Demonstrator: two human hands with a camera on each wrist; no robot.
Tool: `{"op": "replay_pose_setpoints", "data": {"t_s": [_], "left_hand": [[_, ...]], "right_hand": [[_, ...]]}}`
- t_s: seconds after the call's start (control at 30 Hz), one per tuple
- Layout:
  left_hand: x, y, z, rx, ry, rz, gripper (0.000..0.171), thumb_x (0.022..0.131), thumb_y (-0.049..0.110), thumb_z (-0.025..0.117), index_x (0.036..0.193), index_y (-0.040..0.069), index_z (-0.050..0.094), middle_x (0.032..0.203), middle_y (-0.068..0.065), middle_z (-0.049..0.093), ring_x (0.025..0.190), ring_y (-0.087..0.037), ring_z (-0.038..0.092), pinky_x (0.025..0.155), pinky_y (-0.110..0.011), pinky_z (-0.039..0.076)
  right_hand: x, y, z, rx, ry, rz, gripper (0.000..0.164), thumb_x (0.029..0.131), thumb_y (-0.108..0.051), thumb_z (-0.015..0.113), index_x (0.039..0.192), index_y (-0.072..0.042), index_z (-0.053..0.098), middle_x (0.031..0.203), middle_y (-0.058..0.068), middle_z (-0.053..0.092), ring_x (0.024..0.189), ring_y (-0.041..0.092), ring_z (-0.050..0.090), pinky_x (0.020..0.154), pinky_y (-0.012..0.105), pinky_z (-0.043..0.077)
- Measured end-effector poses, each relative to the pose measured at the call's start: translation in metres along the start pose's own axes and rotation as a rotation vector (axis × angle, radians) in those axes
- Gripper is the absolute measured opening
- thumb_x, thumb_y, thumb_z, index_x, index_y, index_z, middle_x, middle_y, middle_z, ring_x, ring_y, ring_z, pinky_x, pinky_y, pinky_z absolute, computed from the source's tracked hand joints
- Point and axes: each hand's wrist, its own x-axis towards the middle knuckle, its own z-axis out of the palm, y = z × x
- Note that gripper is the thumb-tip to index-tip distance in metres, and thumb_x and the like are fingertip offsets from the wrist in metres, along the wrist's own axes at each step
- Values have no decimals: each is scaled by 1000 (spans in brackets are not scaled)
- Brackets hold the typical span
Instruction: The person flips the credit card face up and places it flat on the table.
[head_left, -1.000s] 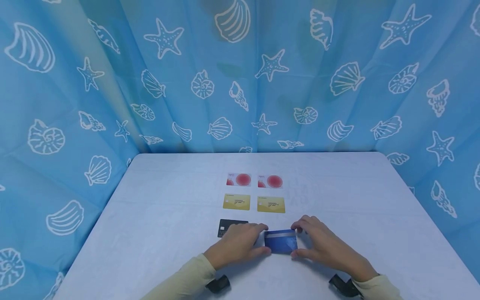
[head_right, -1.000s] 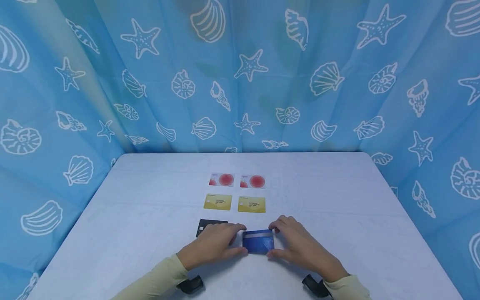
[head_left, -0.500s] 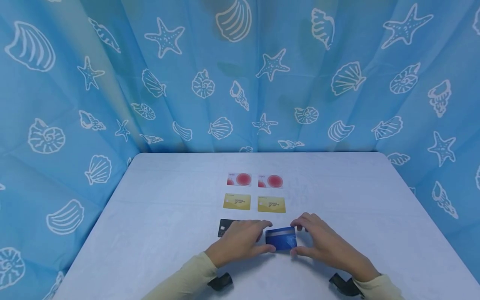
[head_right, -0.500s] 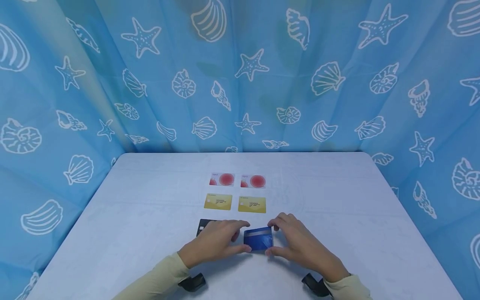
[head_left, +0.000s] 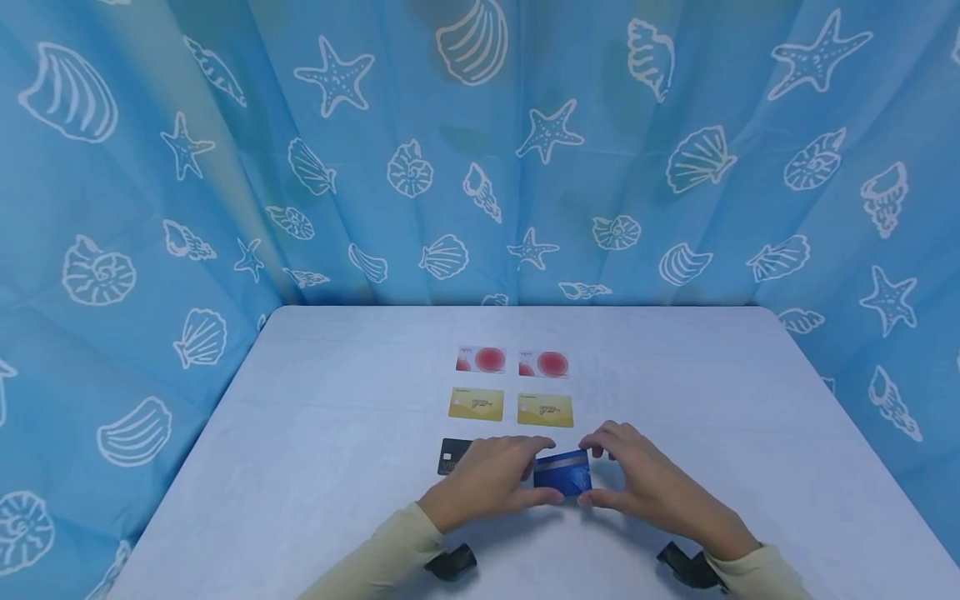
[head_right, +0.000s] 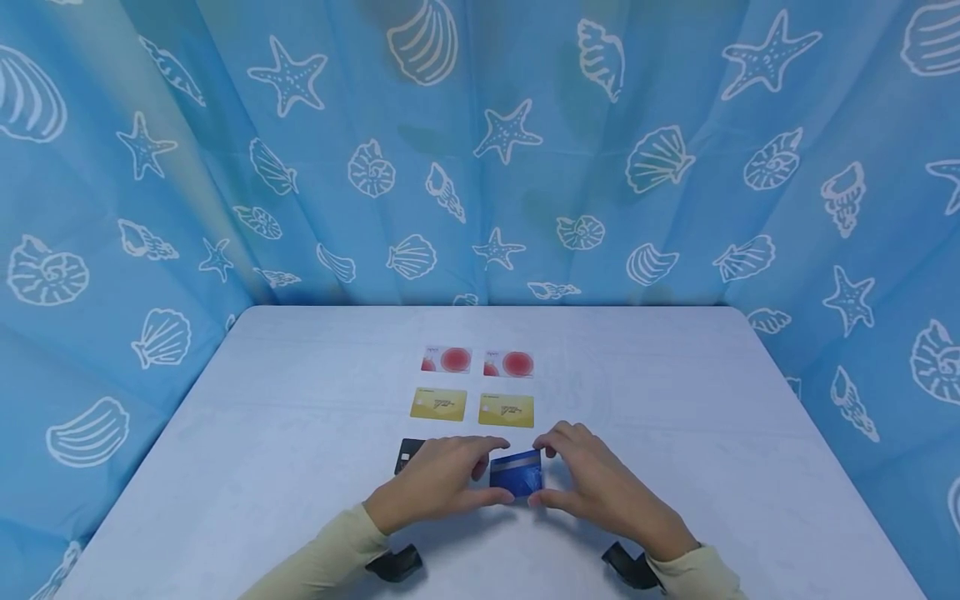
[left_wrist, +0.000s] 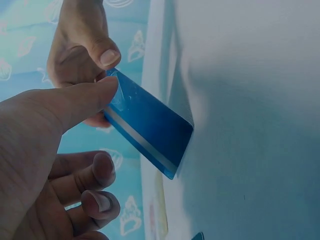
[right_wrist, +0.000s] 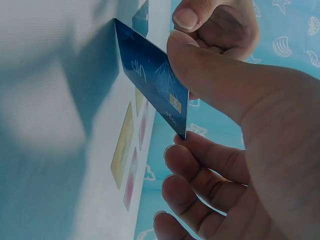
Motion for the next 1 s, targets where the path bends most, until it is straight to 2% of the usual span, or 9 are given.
{"op": "replay_pose_setpoints", "data": {"t_s": [0.63,0.83,1.0], "left_hand": [[0,5,1,-58,-7,-21,75,84,63,77,144,24,58,86,10,66,70,0,52,62,-14,44],[0,7,4,-63,-2,-22,76,84,62,77,146,25,56,82,10,63,69,0,52,62,-15,43],[1,7,6,-62,10,5,74,85,63,76,144,23,58,77,9,59,67,0,49,60,-15,40]], "right_hand": [[2,-8,-5,41,-8,7,69,78,-56,84,131,-18,63,115,-6,60,110,16,55,99,44,55],[2,-12,-5,40,-4,13,70,77,-60,83,131,-20,63,115,-5,61,109,16,56,98,43,56],[3,-13,-5,35,8,1,68,77,-62,82,129,-21,64,114,-6,62,108,16,56,96,42,57]]}}
